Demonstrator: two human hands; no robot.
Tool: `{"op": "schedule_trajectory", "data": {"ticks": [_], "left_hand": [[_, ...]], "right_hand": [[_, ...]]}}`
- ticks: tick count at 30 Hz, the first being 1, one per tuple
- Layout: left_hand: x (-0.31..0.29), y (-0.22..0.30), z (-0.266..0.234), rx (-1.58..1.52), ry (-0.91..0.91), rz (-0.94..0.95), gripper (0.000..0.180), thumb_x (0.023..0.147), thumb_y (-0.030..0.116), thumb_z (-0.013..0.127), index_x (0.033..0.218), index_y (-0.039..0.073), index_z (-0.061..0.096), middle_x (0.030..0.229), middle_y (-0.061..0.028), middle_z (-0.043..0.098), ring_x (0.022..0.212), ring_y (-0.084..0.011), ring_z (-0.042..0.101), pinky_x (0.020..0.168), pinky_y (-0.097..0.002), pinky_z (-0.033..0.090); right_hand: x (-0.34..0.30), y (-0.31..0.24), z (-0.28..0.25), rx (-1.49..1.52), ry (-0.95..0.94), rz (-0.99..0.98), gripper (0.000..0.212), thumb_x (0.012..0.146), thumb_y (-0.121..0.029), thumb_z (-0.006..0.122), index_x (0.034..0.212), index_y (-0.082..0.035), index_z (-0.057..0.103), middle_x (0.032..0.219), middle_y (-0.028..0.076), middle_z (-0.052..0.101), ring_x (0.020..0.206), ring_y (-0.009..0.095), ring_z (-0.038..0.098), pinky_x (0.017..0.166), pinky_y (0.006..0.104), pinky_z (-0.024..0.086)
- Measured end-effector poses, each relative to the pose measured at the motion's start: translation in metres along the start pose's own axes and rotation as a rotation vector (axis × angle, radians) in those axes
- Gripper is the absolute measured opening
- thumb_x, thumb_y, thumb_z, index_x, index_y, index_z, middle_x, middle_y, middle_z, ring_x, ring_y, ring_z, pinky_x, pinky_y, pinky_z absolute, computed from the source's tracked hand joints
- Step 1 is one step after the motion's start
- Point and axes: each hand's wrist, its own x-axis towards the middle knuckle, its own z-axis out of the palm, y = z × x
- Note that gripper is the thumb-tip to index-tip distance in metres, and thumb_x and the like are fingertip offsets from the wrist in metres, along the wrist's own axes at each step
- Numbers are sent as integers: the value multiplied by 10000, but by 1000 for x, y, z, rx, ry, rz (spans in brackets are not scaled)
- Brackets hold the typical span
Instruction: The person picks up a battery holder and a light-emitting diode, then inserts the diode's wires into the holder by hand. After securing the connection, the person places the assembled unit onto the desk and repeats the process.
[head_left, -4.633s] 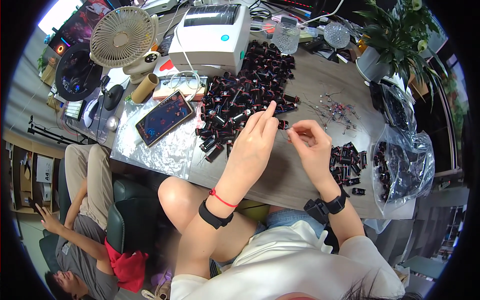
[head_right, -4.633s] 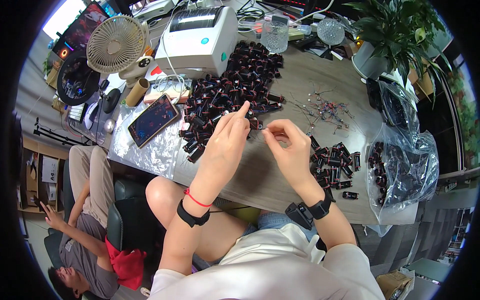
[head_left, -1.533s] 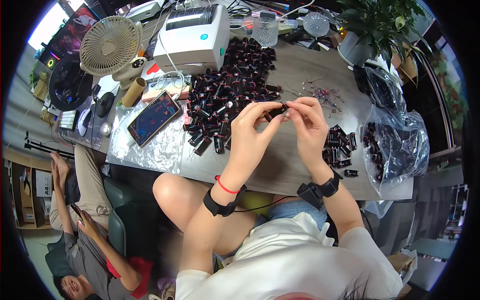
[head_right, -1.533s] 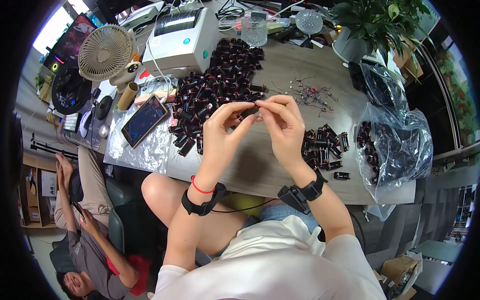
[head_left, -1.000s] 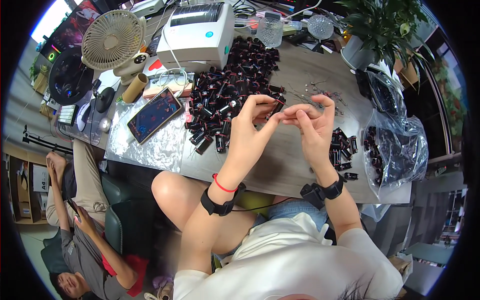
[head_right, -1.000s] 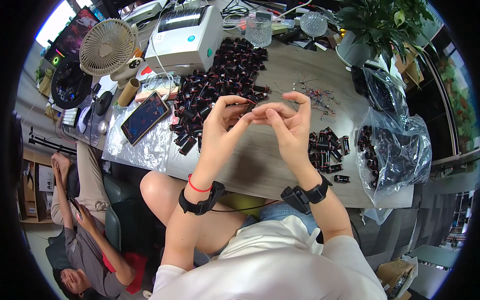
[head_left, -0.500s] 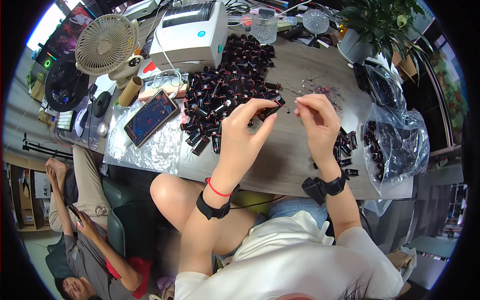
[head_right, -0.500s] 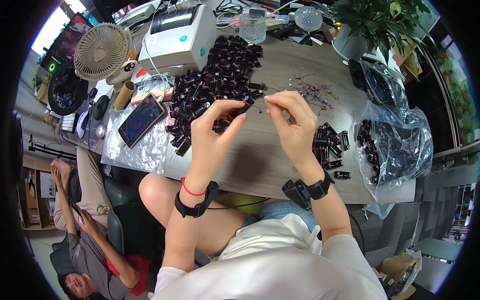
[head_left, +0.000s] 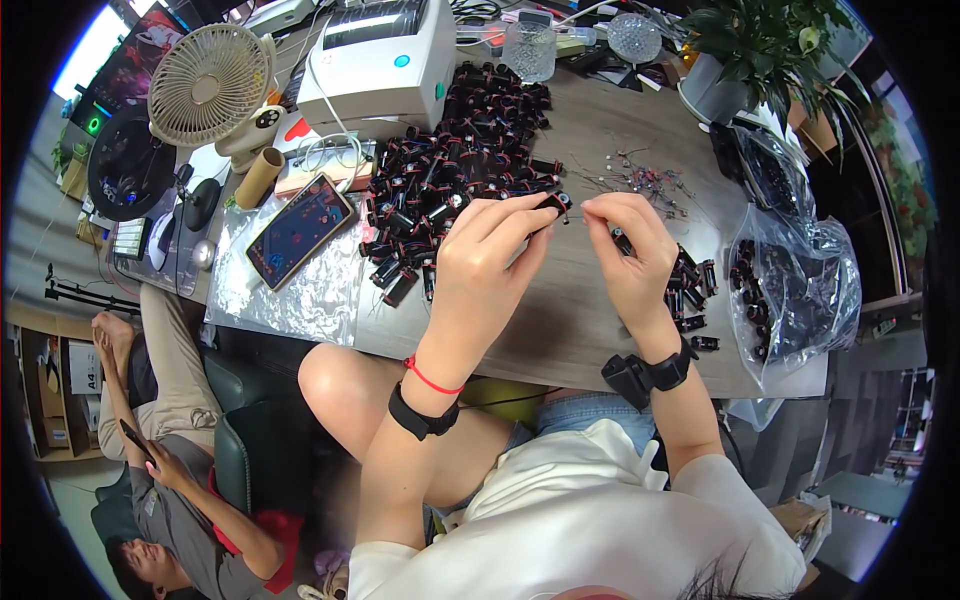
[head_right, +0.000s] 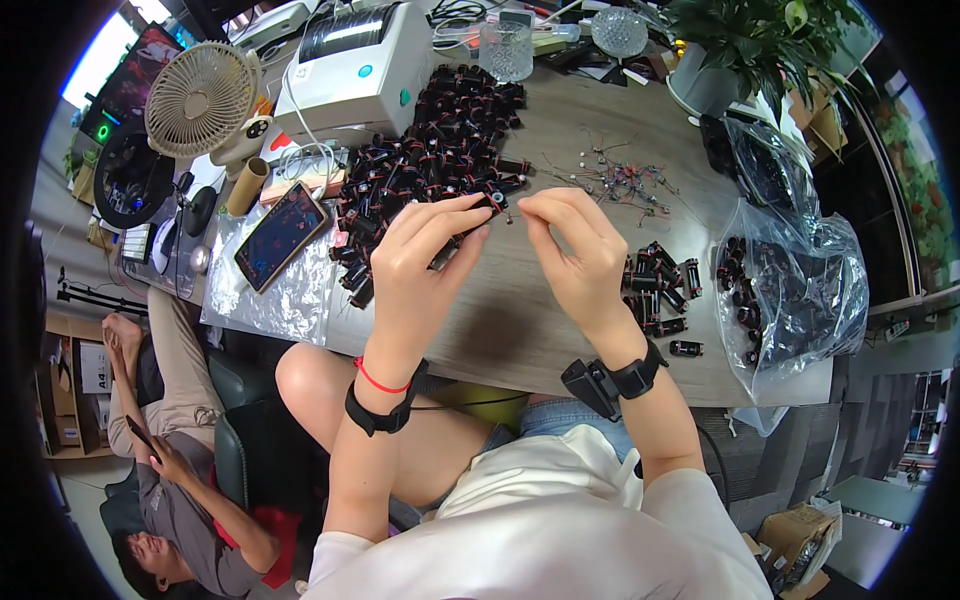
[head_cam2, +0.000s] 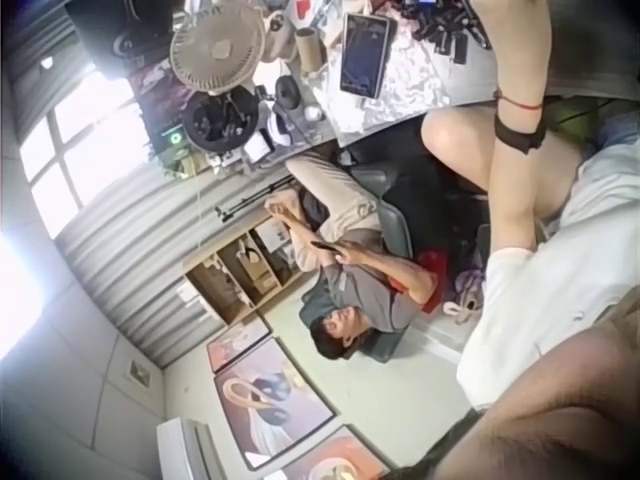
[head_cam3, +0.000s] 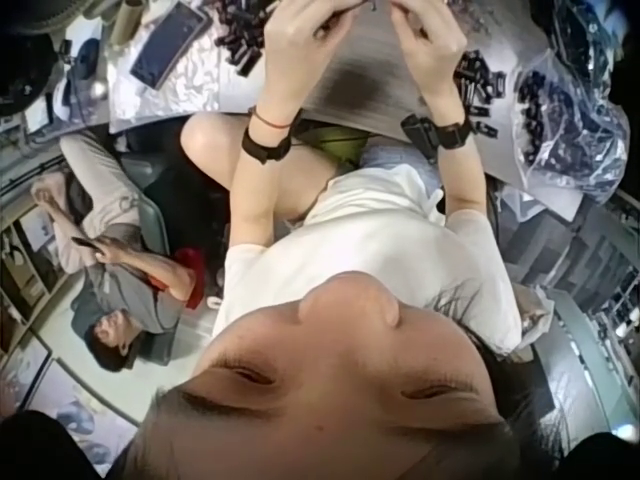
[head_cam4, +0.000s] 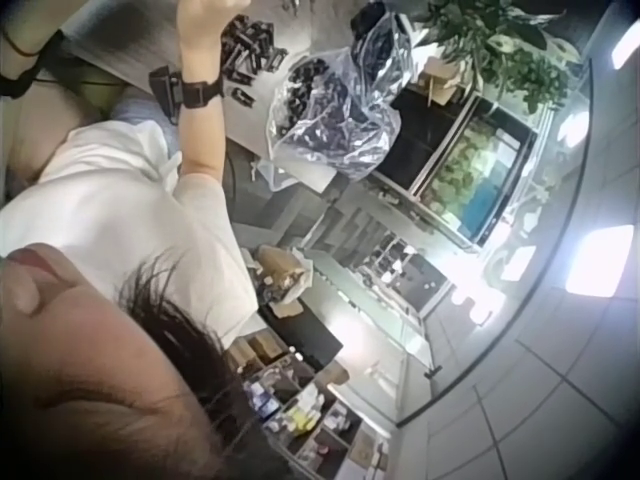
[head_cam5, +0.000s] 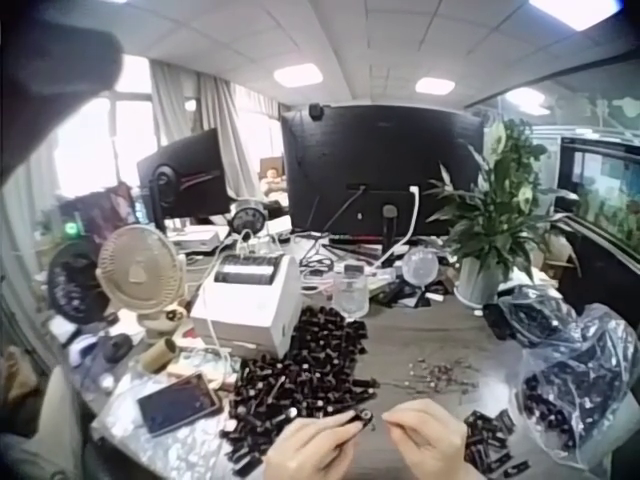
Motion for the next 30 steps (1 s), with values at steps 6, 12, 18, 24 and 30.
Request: {"op": "schedule_trajectory", "data": {"ticks": [6,12,18,24,30], "left_hand": [[-2,0,0,63,-5,54,208,732,-20,706,932,32,677,997,-80,684,840,-250,632,742,-336,527],[-1,-1,0,113,8,93,217,724,-27,722,932,26,690,1001,-81,692,838,-244,638,726,-328,520],[-2,-3,-2,128,-28,111,216,736,-19,701,946,17,662,1015,-86,676,865,-259,623,762,-340,525],[2,-5,-8,27,-72,58,206,737,-23,691,936,15,655,1019,-86,675,886,-261,625,777,-351,526],[4,-10,-17,77,-151,153,199,733,-23,684,926,13,650,1024,-86,675,910,-264,627,790,-355,527]], "right_hand": [[0,0,1,-6,-19,2,156,770,94,677,904,15,665,862,109,669,786,216,647,716,285,509],[-1,1,0,108,-86,121,137,790,100,654,906,26,658,886,94,654,794,172,635,707,257,504],[-2,2,-1,195,-163,217,134,817,109,618,927,38,651,907,79,630,802,137,616,707,233,498],[-3,0,1,483,-154,431,191,837,101,606,1016,44,637,915,66,611,793,126,610,718,235,499],[0,-2,0,543,-229,478,275,855,86,599,1124,35,628,922,59,605,788,116,608,719,227,496]]}}
